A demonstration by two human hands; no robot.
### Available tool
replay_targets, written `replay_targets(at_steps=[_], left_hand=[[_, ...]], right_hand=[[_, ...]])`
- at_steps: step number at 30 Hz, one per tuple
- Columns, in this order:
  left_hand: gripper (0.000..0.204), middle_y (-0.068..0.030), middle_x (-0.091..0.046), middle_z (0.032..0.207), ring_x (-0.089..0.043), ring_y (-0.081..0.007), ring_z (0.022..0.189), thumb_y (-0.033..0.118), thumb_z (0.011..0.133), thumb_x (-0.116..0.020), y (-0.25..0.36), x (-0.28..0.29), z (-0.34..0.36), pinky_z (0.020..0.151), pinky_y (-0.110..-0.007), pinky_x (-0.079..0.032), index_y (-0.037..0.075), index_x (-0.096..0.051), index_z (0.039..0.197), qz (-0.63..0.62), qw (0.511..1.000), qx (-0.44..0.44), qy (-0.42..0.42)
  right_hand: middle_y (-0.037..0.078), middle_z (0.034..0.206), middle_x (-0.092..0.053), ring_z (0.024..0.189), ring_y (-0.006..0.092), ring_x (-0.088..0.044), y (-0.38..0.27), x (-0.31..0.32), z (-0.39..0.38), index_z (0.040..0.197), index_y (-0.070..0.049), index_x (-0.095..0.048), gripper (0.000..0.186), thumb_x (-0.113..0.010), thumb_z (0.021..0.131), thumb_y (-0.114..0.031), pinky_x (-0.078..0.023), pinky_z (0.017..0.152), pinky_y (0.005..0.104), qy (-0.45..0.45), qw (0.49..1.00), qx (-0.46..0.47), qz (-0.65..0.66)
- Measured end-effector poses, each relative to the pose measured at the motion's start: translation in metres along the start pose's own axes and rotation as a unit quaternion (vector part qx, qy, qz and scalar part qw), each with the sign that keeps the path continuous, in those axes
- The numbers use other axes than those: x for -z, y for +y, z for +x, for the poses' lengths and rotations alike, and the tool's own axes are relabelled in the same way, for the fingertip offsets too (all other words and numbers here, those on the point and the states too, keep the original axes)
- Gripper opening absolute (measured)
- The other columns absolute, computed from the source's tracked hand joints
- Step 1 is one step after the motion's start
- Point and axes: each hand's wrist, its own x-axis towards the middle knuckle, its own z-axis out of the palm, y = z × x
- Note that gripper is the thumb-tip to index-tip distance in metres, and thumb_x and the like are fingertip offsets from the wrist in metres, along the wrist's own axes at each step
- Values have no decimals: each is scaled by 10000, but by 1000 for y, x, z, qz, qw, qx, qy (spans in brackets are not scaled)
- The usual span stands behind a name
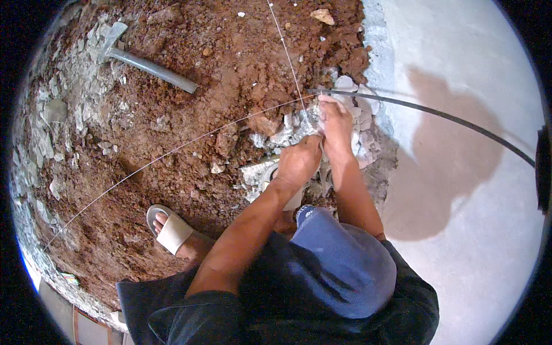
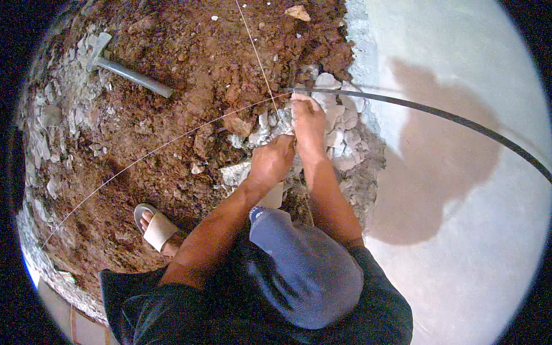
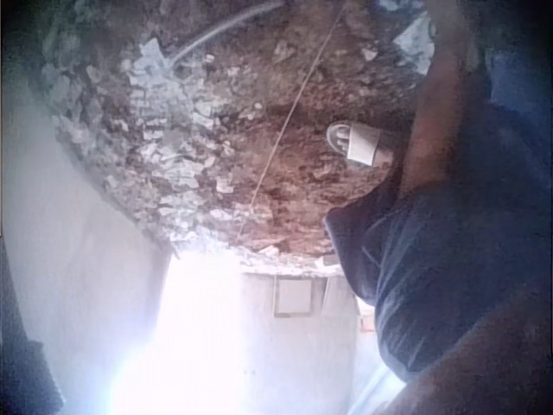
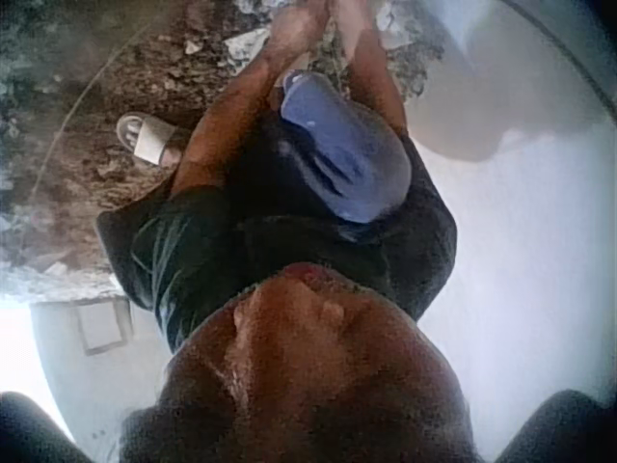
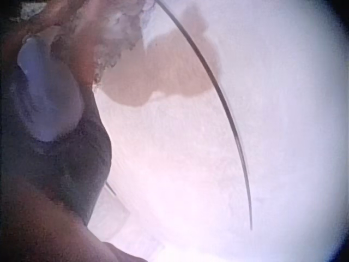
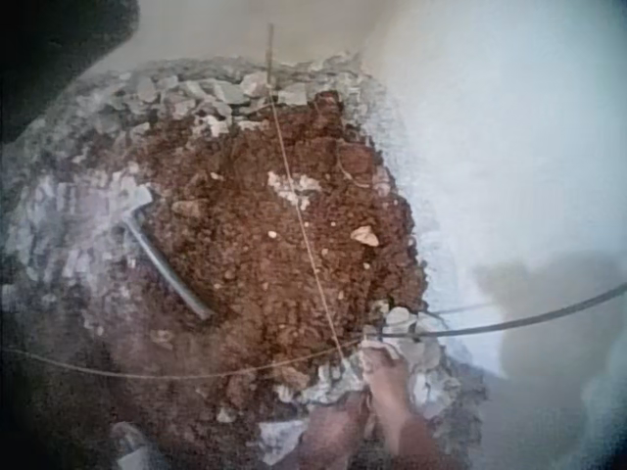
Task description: The person walks through a room under renovation, uses a hammer to tap a tile, and then sets up a string line across the floor to guide tile placement. The person adjusts the string line and hammers a nail to secure it.
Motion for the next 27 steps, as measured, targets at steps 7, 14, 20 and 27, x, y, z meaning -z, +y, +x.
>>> replay_targets(at_steps=[7, 14, 20, 27], left_hand=[[121, -81, -606, 838, -581, -292, 741, 146, 772, -614, -9, 51, 8, 708, -443, -436, 93, -592, 879, 128, 979, -152, 35], [210, -95, -644, 924, -612, -295, 856, 229, 826, -619, -20, 96, 39, 766, -454, -405, 83, -625, 977, 243, 967, -32, 74], [235, -107, -656, 944, -629, -294, 865, 248, 853, -607, -20, 90, 34, 794, -462, -411, 96, -621, 1032, 214, 975, 12, 51], [230, -106, -661, 1009, -629, -280, 896, 244, 852, -614, -29, 89, 40, 802, -452, -416, 94, -629, 1026, 238, 969, 2, 73]], right_hand=[[-14, 784, -611, 668, 48, -471, 10, 4, 11, 954, -11, -683, 154, -576, 876, -90, -386, 594, 222, 19, 982, 134, -134], [40, 831, -657, 762, 107, -566, 21, 11, 19, 959, -1, -677, 164, -572, 858, -77, -456, 715, 257, 12, 970, 178, -165], [40, 838, -659, 772, 103, -566, 21, 10, 21, 945, 2, -676, 159, -574, 852, -78, -458, 716, 258, 4, 976, 159, -149], [44, 827, -660, 762, 105, -569, 18, 12, 18, 955, 8, -677, 165, -571, 852, -65, -462, 711, 259, 0, 975, 135, -176]])
